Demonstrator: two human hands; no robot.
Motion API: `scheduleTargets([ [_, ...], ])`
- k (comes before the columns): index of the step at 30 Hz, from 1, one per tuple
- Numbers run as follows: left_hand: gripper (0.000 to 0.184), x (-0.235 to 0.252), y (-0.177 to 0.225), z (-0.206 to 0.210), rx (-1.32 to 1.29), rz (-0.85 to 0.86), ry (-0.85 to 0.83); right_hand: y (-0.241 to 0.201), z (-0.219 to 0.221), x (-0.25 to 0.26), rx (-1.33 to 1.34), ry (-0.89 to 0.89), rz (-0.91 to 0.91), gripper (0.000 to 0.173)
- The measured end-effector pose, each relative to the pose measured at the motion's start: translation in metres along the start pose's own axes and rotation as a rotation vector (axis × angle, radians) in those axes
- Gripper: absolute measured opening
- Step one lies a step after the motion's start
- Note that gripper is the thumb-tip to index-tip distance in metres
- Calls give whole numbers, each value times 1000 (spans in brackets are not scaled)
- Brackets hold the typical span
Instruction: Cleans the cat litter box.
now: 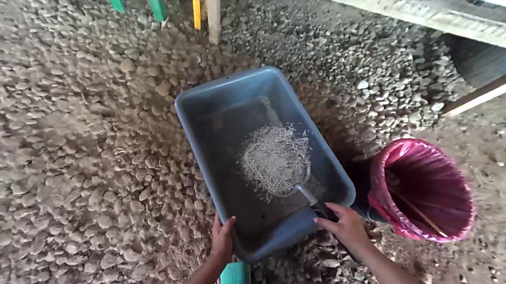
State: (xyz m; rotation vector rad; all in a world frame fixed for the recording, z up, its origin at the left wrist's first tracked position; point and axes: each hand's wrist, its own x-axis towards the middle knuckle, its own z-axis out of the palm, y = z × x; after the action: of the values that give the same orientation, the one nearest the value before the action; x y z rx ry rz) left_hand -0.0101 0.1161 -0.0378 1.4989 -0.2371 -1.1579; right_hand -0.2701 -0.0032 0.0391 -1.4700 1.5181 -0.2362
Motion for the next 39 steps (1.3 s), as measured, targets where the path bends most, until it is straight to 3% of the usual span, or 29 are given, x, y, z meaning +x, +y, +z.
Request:
scheduleTargets([
  [15,56,-1,-2,-1,113,-38,15,-11,-3,3,58,-26,40,33],
  [19,55,3,-2,-2,125,-47,16,-16,-9,4,-15,-60,53,38],
  [28,57,-2,4,6,50,-266,76,-17,-15,2,-48,4,61,39],
  [34,62,0,16,2,189,-308,25,-11,-15,-4,-116,-5,22,39],
  [39,67,-7,16,-2,70,-269,-40,0,-16,-7,-111,-37,36,49],
])
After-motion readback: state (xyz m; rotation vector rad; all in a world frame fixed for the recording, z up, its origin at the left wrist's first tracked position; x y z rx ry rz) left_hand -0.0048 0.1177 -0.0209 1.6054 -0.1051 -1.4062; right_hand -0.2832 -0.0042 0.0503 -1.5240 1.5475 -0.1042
